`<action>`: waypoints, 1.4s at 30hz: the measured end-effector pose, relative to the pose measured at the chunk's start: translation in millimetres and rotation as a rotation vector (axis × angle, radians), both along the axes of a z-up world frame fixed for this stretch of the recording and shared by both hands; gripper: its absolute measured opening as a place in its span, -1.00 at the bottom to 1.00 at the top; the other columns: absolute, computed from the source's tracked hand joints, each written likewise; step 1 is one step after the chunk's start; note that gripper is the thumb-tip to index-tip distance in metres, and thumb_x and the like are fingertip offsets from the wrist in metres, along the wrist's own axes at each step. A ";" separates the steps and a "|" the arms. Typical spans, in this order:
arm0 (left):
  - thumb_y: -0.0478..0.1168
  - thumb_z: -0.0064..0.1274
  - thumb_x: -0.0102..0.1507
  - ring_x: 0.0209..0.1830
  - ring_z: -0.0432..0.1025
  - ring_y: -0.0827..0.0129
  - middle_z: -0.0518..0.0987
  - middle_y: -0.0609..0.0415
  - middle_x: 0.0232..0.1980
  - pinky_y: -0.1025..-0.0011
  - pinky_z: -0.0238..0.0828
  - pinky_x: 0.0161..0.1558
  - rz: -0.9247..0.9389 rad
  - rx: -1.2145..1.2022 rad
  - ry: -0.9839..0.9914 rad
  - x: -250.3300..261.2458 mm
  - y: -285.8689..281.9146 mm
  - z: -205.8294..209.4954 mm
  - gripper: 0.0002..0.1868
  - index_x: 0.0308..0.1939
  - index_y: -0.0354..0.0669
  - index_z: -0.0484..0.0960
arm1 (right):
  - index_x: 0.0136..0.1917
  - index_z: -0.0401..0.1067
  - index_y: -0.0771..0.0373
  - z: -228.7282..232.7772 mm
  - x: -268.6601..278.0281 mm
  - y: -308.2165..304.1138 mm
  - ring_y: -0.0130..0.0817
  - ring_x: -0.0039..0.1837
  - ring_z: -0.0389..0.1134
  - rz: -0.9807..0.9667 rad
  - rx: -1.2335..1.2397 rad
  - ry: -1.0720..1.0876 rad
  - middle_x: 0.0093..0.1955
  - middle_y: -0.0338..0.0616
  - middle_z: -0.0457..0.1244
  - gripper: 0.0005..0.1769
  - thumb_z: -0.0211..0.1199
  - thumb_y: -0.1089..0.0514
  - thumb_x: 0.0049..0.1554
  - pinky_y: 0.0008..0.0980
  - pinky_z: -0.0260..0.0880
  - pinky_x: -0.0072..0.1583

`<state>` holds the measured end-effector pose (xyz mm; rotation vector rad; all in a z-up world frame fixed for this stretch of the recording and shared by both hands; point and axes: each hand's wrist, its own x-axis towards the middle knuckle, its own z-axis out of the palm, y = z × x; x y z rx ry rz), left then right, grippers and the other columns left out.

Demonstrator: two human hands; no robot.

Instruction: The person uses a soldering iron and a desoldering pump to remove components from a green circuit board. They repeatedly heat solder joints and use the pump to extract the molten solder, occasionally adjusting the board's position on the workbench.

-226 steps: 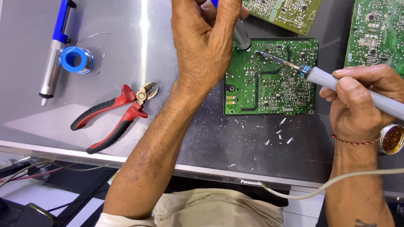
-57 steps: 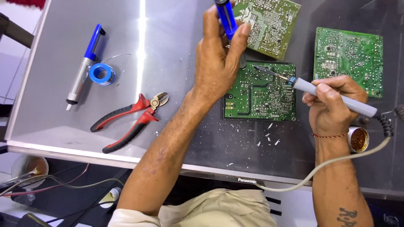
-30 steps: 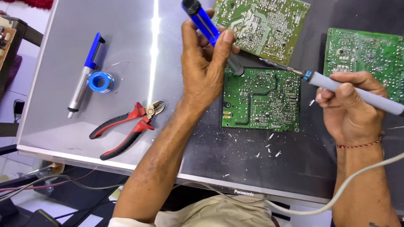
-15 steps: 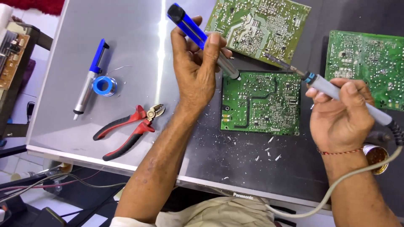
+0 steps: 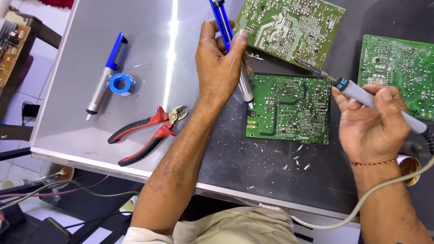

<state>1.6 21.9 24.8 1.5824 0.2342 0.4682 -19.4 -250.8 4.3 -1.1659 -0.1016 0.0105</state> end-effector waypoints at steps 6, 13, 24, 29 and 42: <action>-0.02 -0.10 0.28 -0.65 0.47 0.53 0.51 0.19 -0.48 0.55 0.71 -0.57 0.038 0.070 -0.080 -1.8 0.5 -0.9 -0.67 -0.01 -0.13 0.30 | -0.10 0.47 -0.02 -3.2 0.8 -3.1 -0.56 -0.18 0.33 0.007 -0.043 -0.013 -0.34 -0.40 0.25 -0.86 0.30 -0.07 0.15 0.12 0.37 0.49; 0.06 -0.13 0.30 -0.69 0.41 0.53 0.48 0.19 -0.44 0.57 0.63 -0.57 0.077 0.080 -0.217 -5.8 -0.3 2.7 -0.62 0.01 -0.08 0.25 | -0.03 0.48 0.00 -4.0 1.0 -5.3 -0.52 -0.13 0.38 0.073 -0.054 -0.043 -0.25 -0.35 0.29 -0.87 0.29 -0.03 0.21 0.17 0.41 0.54; 0.05 -0.06 0.31 -0.57 0.53 0.49 0.46 0.26 -0.40 0.52 0.73 -0.44 0.074 -0.056 -0.313 -5.9 -5.1 -2.4 -0.63 0.05 0.01 0.23 | -0.08 0.40 0.15 -28.7 -0.6 -13.3 -0.46 -0.21 0.36 -0.062 -0.282 -0.201 -0.03 -0.14 0.34 -0.87 0.24 0.07 0.23 -0.22 0.61 0.48; 0.03 -0.13 0.36 -0.59 0.45 0.54 0.43 0.27 -0.41 0.59 0.71 -0.49 0.071 0.063 -0.372 -3.4 -6.2 -7.6 -0.68 0.03 0.01 0.18 | -0.24 0.30 0.15 -25.5 1.0 -10.1 -0.40 -0.26 0.31 -0.163 -0.339 -0.242 -0.24 -0.09 0.26 -0.87 0.13 0.23 0.17 -0.20 0.66 0.42; 0.07 -0.16 0.38 -0.47 0.28 0.61 0.33 0.32 -0.38 0.59 0.32 -0.46 0.092 0.085 -0.328 -9.5 -6.0 -8.1 -0.63 0.13 0.03 0.19 | 0.19 0.36 0.12 -25.6 20.8 -19.1 -0.40 0.07 0.29 -0.081 -0.373 -0.127 0.00 -0.27 0.16 -0.75 0.21 0.04 0.28 -0.47 0.49 0.26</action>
